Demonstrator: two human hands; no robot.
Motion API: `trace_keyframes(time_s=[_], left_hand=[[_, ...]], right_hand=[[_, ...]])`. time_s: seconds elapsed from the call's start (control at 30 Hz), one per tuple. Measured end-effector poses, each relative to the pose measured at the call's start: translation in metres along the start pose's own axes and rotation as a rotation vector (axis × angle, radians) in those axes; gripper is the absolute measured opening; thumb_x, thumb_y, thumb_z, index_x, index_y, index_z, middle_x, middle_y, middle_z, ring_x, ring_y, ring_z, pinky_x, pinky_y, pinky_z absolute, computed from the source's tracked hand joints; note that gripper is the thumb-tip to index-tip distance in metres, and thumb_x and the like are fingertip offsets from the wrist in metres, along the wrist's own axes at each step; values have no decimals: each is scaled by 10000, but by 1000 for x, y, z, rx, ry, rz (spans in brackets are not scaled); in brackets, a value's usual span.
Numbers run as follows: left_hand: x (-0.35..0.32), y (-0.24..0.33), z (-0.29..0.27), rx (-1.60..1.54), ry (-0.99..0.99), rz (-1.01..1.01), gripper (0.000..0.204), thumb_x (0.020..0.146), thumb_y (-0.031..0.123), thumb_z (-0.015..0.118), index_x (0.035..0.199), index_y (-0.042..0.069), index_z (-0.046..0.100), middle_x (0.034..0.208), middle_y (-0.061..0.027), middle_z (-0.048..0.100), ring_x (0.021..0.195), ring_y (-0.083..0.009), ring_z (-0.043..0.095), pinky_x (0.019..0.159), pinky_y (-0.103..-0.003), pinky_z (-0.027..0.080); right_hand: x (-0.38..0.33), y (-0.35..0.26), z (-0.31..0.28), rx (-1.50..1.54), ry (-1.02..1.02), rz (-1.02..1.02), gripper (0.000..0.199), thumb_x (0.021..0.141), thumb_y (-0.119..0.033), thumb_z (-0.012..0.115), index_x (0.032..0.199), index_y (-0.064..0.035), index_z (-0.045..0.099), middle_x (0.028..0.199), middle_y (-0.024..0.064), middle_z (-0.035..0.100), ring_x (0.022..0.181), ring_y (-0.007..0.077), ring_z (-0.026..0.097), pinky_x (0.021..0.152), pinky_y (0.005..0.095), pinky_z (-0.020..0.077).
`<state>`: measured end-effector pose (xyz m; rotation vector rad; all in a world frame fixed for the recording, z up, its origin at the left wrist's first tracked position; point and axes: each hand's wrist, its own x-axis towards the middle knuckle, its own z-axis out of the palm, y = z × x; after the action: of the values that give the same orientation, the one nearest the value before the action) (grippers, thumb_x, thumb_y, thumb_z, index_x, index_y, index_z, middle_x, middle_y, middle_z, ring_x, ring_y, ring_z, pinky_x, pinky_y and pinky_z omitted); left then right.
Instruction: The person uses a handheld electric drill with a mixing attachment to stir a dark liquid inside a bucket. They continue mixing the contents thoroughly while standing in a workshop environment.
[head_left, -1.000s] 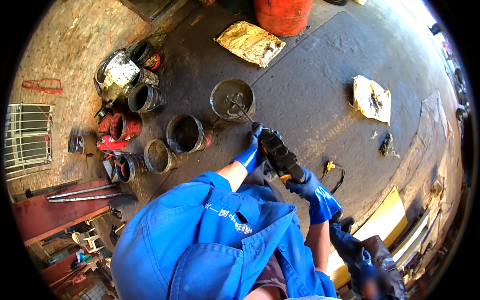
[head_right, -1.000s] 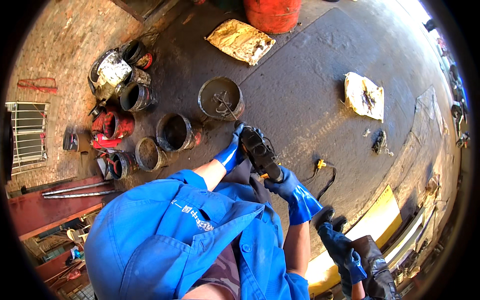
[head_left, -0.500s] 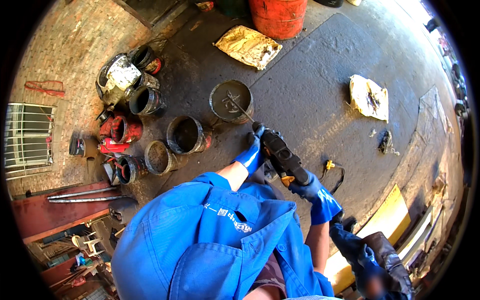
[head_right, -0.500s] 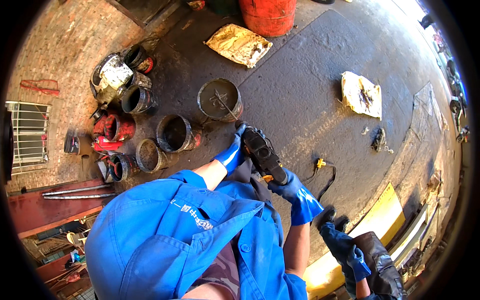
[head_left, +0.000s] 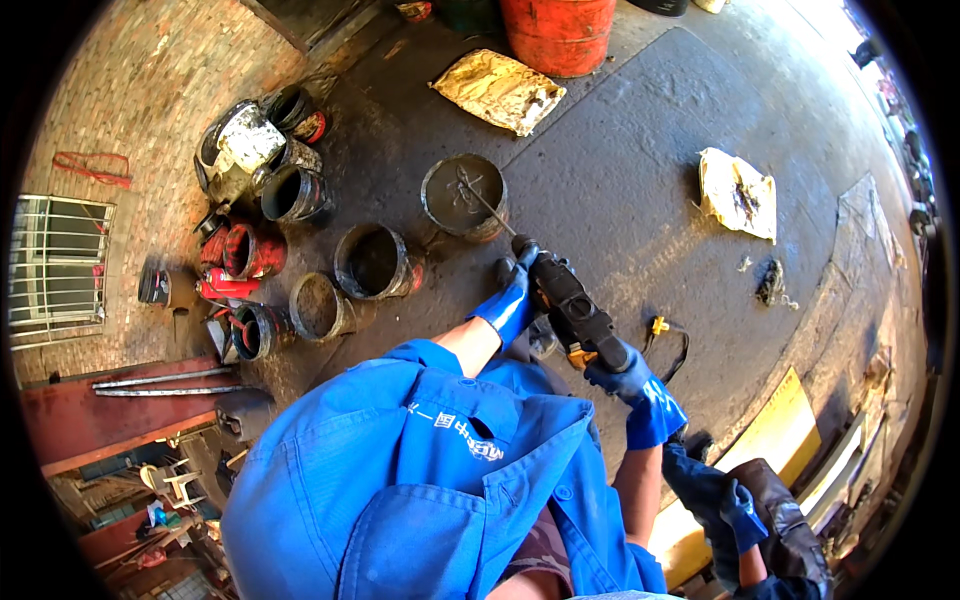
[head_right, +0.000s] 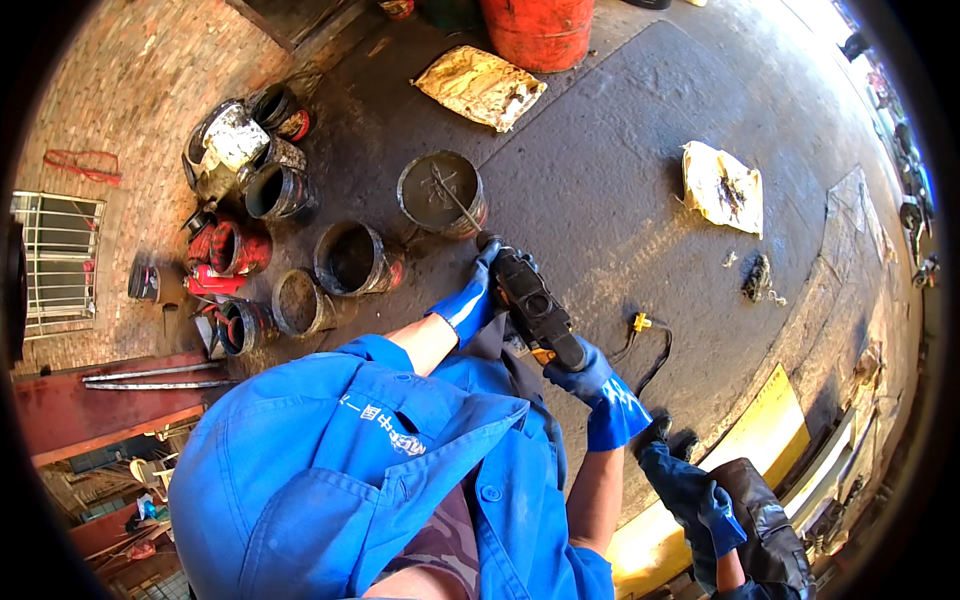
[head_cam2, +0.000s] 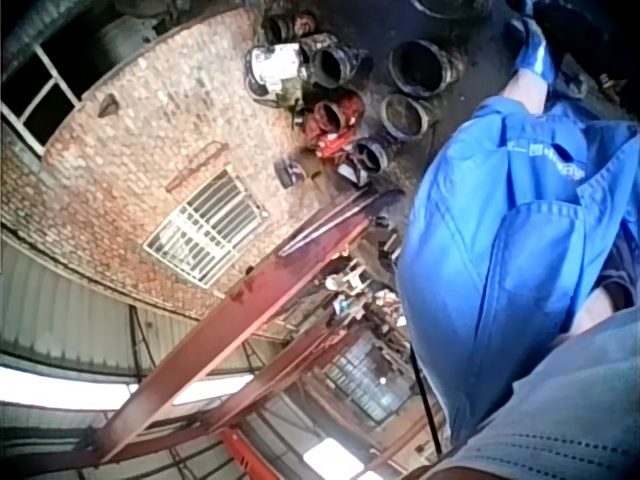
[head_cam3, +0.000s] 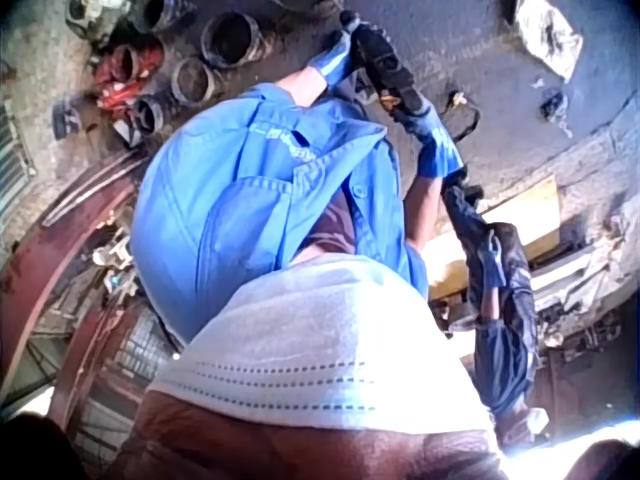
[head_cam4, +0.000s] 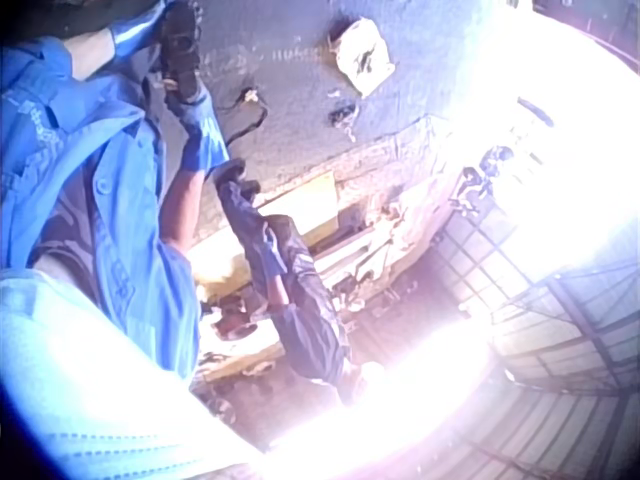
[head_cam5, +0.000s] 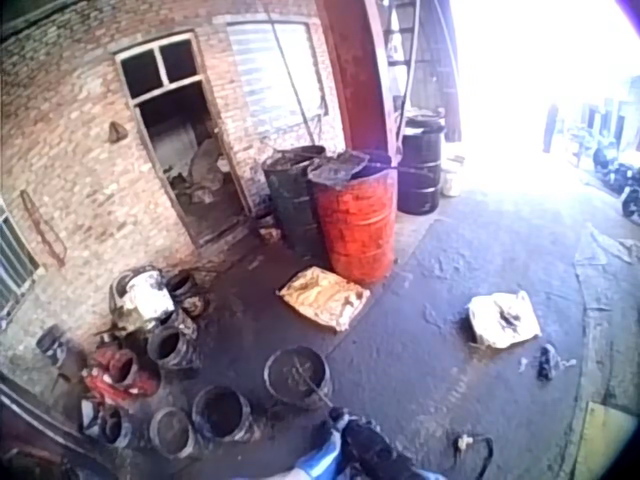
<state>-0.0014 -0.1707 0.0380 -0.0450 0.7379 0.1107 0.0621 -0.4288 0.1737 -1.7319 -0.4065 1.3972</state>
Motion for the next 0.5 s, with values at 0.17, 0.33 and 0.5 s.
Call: trace_keyframes(time_s=[0.17, 0.33, 0.5], left_hand=[[-6, -8, -3, -72, 5, -19, 465, 997, 531, 625, 1096, 77, 629, 1061, -180, 700, 1016, -385, 669, 981, -541, 556], [-26, -2, -12, -134, 42, 52, 463, 990, 495, 644, 1105, 46, 632, 1047, -198, 711, 1003, -410, 677, 977, -566, 560], [-64, 10, -34, -127, 80, 216, 447, 988, 463, 671, 1117, 36, 631, 1038, -200, 713, 1005, -414, 683, 994, -564, 560]], right_hand=[[-8, 10, -3, -67, -23, -47, 508, 812, -127, 857, 1291, -80, 695, 1107, 29, 745, 986, 128, 663, 882, 332, 551], [-5, 43, -11, -162, -33, -92, 346, 842, -134, 842, 1162, -87, 718, 919, -10, 706, 808, 120, 626, 738, 292, 532], [-37, 55, -3, -826, 331, -336, 177, 887, -141, 754, 1059, -100, 758, 929, 48, 756, 820, 188, 698, 737, 319, 560]])
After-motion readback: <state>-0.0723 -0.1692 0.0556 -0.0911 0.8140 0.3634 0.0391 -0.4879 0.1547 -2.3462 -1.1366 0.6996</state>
